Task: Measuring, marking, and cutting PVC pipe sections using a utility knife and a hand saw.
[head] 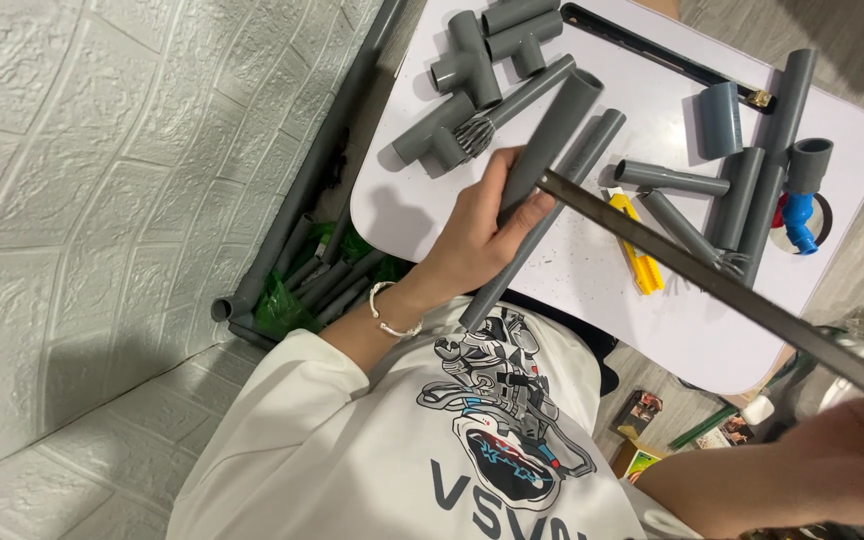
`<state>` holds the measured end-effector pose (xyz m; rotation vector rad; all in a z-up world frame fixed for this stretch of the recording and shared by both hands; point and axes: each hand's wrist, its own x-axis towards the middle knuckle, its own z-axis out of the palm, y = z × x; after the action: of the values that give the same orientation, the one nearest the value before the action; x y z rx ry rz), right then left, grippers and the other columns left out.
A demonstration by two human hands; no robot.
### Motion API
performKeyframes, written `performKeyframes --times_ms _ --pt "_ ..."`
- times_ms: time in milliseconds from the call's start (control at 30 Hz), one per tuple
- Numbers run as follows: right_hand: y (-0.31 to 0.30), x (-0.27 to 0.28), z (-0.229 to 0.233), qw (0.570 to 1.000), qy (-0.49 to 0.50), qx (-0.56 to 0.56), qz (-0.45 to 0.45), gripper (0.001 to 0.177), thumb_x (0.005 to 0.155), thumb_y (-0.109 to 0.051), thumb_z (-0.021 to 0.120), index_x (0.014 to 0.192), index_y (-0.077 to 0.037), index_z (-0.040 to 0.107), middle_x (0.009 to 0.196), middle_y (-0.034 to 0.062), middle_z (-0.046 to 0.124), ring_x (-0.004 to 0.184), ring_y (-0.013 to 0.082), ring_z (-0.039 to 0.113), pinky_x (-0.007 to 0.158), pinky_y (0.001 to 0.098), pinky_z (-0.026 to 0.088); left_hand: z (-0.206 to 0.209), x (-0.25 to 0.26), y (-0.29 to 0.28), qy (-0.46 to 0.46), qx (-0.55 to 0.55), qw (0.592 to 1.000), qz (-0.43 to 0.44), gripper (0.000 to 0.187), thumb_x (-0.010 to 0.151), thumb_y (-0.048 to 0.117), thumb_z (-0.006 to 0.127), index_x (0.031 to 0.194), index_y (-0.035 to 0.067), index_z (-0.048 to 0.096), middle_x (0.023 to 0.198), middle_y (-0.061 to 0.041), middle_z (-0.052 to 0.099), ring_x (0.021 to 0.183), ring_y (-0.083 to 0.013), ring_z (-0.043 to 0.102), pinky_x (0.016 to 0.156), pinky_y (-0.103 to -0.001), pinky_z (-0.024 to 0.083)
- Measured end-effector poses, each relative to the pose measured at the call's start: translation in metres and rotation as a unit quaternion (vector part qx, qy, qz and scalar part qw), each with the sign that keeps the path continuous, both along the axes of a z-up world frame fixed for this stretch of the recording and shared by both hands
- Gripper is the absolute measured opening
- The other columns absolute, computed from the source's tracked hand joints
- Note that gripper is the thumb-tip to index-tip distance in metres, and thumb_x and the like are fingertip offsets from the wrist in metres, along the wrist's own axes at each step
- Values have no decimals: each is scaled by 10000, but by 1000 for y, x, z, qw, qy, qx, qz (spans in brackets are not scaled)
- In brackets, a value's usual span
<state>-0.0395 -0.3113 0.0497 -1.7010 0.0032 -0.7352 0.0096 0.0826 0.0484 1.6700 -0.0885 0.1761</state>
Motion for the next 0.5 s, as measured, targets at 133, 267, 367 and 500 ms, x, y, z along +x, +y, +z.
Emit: performKeyframes --times_ms 133,267,367,500 --pt "38 6 9 994 -13 95 50 383 1155 -466 533 1274 -142 697 1219 77 724 1254 241 744 1132 339 628 4 -3 -5 19 -5 1000 -5 385 1076 268 533 1331 -12 463 740 -1 588 583 -107 519 567 -265 411" --pt "67 25 11 968 -54 168 176 362 1148 -511 452 1175 -242 694 1029 -36 669 1095 125 709 1049 306 637 5 -4 -13 28 2 999 -35 370 1082 298 526 1302 3 486 689 30 537 542 -99 476 540 -271 342" --pt "125 43 31 941 -108 145 286 446 1181 -483 309 1066 -234 661 726 -32 595 750 94 711 843 295 683 1 -5 -26 11 37 998 -56 332 1074 346 505 1171 29 487 620 20 542 454 -133 502 480 -286 372" --pt "173 45 48 947 -62 219 226 471 1084 -577 276 770 -249 403 563 -68 214 449 74 204 554 236 316 2 -8 -41 3 65 996 -61 334 1079 342 498 1170 21 507 592 9 564 406 -154 538 429 -296 378"
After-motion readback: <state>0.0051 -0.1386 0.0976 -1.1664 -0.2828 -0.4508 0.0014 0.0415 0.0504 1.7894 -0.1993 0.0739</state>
